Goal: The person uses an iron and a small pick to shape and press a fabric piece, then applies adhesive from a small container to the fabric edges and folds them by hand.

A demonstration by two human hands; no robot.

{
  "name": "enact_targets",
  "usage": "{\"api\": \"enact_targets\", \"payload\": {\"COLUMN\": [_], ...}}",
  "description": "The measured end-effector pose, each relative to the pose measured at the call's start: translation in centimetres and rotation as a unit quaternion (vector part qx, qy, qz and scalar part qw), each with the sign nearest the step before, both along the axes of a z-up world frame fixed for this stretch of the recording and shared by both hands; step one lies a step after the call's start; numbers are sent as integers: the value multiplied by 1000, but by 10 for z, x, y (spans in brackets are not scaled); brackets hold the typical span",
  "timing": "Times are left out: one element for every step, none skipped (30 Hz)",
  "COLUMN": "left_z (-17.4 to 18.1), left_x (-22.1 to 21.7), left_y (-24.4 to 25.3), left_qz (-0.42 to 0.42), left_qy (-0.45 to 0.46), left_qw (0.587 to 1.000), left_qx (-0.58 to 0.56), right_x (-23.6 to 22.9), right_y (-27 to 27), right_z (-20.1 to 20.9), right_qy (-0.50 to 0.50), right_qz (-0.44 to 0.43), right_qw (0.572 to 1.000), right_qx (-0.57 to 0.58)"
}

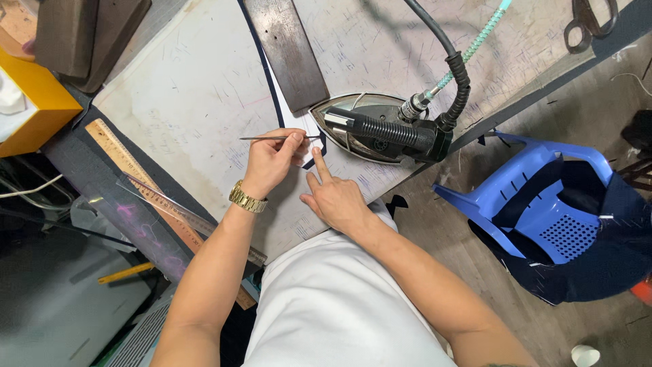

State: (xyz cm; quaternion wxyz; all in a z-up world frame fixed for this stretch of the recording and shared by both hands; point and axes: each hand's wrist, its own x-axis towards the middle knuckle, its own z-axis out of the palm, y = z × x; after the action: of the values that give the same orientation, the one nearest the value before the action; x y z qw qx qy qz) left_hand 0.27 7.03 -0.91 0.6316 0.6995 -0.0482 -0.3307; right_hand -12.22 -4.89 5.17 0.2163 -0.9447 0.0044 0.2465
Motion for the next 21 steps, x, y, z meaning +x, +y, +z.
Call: {"api": "enact_targets", "payload": {"left_z": [0,1,1,0,-1,-3,-4,-5,-5,-5,-4,-2,-2,-2,-2,-1,0,0,0,-1,-1], "left_x": [0,0,0,0,1,1,1,0,0,-1,-1,-1,-2,-2,0,1,1,1,0,-1,1], "left_y": [-1,-1,-1,1,1,1,1,1,1,2,1,0,0,-1,-2,-3,-3,-2,-2,-2,-2], "left_qz": [0,3,4,3,2,1,4,10,16,18,17,15,17,21,23,25,21,16,15,18,20], "left_qy": [0,4,8,7,11,15,15,19,22,22,18,14,14,20,25,23,22,21,25,32,37], "left_qw": [1000,1000,1000,1000,1000,1000,1000,1000,999,999,999,1000,1000,999,999,999,999,1000,1000,999,999], "left_qx": [0,-2,-3,-2,-6,-9,-9,-17,-25,-24,-20,-16,-17,-17,-18,-20,-12,-4,-3,-7,-12], "right_x": [2,3,5,1,-3,-7,-3,1,6,9,14,19,22,25,30,30,28,26,25,24,26], "right_y": [-2,-3,-4,-9,-15,-22,-34,-46,-57,-73,-92,-111,-118,-125,-133,-135,-134,-134,-132,-131,-129], "right_z": [3,6,9,4,-1,-7,7,21,34,44,55,65,67,68,69,64,57,50,51,52,52], "right_qy": [0,12,23,23,-28,-79,-79,-259,-432,-432,-441,-450,-450,-378,-305,-307,-304,-300,-297,-299,-303], "right_qz": [0,-10,-20,-21,-60,-97,-95,-108,-117,-115,-108,-101,-99,-85,-70,-68,-48,-28,-29,-35,-41], "right_qw": [1000,1000,999,999,994,983,983,955,893,893,891,887,887,922,949,948,951,952,954,952,950], "right_qx": [0,18,37,38,88,137,137,97,54,57,25,-6,-5,23,50,49,3,-43,-43,-48,-55]}}
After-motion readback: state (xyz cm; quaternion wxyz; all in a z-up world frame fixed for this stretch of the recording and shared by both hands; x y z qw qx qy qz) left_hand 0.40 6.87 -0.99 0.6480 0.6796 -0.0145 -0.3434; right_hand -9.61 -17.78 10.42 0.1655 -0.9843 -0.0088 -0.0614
